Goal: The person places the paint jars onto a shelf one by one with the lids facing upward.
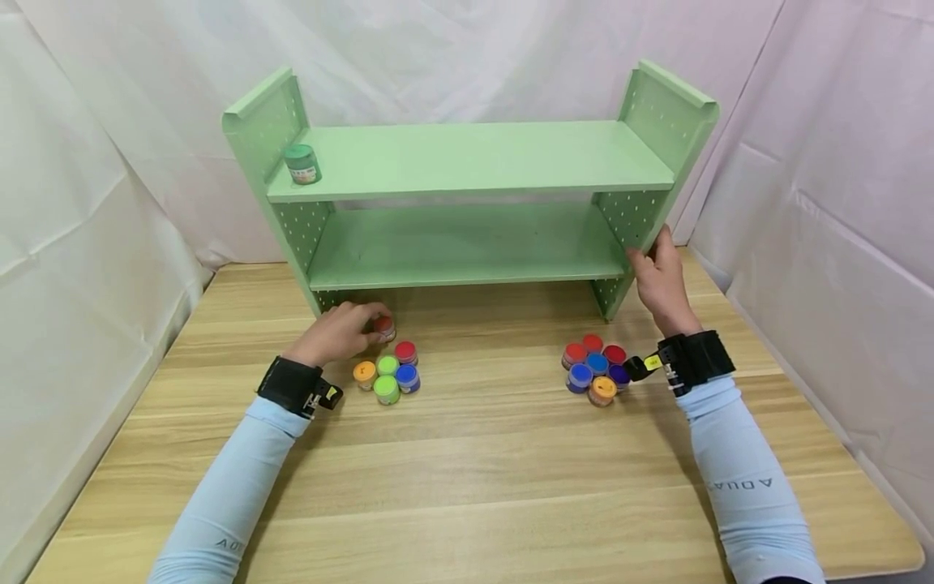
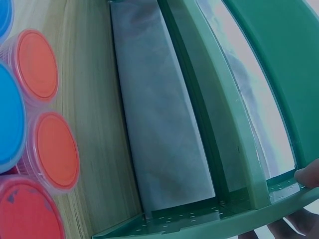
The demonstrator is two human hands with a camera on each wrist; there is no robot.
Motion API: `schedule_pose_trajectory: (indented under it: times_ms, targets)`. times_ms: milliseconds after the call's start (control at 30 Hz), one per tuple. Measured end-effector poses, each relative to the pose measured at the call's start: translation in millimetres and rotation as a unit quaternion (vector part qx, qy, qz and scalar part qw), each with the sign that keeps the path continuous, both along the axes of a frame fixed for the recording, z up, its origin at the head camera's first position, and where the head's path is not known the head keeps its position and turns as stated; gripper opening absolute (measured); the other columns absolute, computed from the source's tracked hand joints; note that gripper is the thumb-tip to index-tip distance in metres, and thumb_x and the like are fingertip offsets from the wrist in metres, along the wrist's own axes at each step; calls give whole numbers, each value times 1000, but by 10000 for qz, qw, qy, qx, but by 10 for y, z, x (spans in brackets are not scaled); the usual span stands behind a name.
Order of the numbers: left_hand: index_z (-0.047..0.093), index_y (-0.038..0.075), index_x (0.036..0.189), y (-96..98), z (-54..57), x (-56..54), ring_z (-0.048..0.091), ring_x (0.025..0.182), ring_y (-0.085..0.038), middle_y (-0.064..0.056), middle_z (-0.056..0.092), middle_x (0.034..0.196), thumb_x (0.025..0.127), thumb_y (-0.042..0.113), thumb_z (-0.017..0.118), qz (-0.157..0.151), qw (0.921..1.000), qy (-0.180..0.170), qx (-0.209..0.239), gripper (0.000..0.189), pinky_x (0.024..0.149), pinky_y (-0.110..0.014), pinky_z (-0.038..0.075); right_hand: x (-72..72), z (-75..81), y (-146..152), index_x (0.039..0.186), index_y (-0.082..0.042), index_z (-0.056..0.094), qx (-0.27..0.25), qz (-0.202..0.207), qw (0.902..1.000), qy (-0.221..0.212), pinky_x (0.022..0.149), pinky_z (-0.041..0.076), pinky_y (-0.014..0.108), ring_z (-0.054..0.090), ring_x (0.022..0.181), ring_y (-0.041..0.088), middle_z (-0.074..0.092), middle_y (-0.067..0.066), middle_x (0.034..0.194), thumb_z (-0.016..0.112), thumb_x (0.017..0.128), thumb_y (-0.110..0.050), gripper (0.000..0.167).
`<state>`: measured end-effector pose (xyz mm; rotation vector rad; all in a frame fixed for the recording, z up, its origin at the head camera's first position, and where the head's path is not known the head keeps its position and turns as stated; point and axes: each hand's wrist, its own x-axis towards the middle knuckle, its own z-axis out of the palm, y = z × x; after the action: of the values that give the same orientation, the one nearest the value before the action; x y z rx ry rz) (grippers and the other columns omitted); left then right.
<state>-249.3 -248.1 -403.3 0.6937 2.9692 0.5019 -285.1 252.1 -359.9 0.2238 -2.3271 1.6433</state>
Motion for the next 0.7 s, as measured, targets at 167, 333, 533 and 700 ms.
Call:
schedule_pose_trajectory:
  times_ms: [167, 333, 533, 700]
  targets:
    - [68, 6, 126, 4, 15, 6, 60, 74, -18, -5, 73, 93, 94, 14, 73, 16, 9999, 126, 44, 33, 73, -38, 52, 3, -6, 2, 162, -19, 24, -40, 10, 10000, -26, 112, 40, 47, 41, 143, 27, 38, 17, 161, 43, 108, -21, 58]
    - [70, 6, 122, 17, 61, 25, 63, 76, -19, -6, 74, 93, 93, 17, 74, 20, 9995, 309, 98, 32, 74, -38, 53, 22, 0, -15, 162, -20, 24, -24, 13, 10000, -5, 112, 40, 48, 41, 142, 27, 38, 17, 161, 43, 109, -22, 57]
    - [73, 9, 115, 47, 193, 77, 68, 81, -19, -4, 76, 93, 91, 25, 78, 32, 9980, 576, 252, 30, 76, -41, 56, 32, -1, -22, 162, -21, 25, 28, 21, 10000, 53, 111, 40, 49, 42, 140, 25, 40, 16, 159, 43, 109, -23, 55]
    - [74, 10, 113, 61, 320, 132, 69, 78, -17, -2, 76, 92, 88, 27, 80, -54, 9951, 904, 398, 31, 74, -40, 57, 26, 5, -23, 162, -22, 25, 32, 38, 10000, 74, 111, 40, 50, 42, 140, 24, 40, 16, 159, 42, 109, -23, 55]
